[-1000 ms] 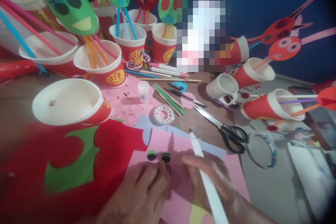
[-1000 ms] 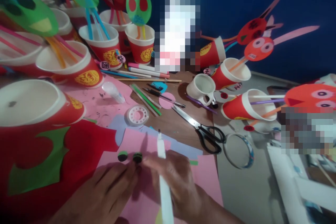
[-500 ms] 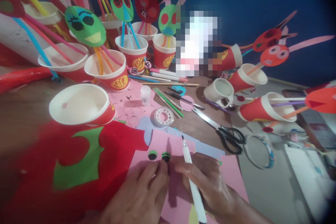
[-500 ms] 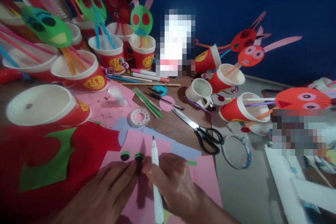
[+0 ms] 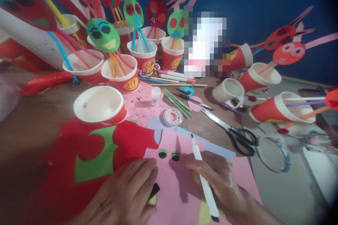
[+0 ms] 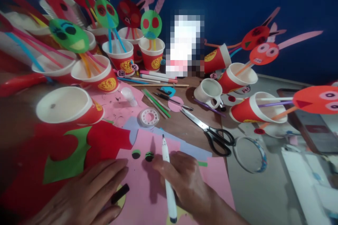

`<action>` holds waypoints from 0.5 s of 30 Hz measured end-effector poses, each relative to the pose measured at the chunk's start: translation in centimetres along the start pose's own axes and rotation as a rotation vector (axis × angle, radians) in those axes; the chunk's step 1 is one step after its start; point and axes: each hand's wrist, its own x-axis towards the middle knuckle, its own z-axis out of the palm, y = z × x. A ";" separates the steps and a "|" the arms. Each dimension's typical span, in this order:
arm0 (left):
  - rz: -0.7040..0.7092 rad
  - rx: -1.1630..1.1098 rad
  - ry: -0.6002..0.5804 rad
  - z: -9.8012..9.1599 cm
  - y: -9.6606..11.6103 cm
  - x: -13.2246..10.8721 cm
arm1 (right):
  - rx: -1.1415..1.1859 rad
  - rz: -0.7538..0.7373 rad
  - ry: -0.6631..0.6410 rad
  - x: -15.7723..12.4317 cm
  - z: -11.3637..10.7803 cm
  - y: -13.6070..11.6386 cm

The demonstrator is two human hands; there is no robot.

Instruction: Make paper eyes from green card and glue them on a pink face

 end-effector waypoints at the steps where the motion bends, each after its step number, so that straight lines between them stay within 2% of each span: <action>1: -0.005 0.010 -0.012 0.1 -0.1 -0.2 | 0.016 -0.012 0.000 -0.1 0.1 0.1; 7: -0.038 -0.013 -0.135 1.0 -0.2 -0.5 | 0.053 0.001 0.017 -0.6 0.0 0.5; 12: -0.041 -0.032 -0.089 1.0 -0.2 -0.6 | -0.001 0.020 -0.013 -0.7 -0.6 0.3; 15: -0.049 -0.042 -0.056 0.8 -0.2 -0.3 | -0.049 0.111 -0.020 -1.1 -0.9 -0.6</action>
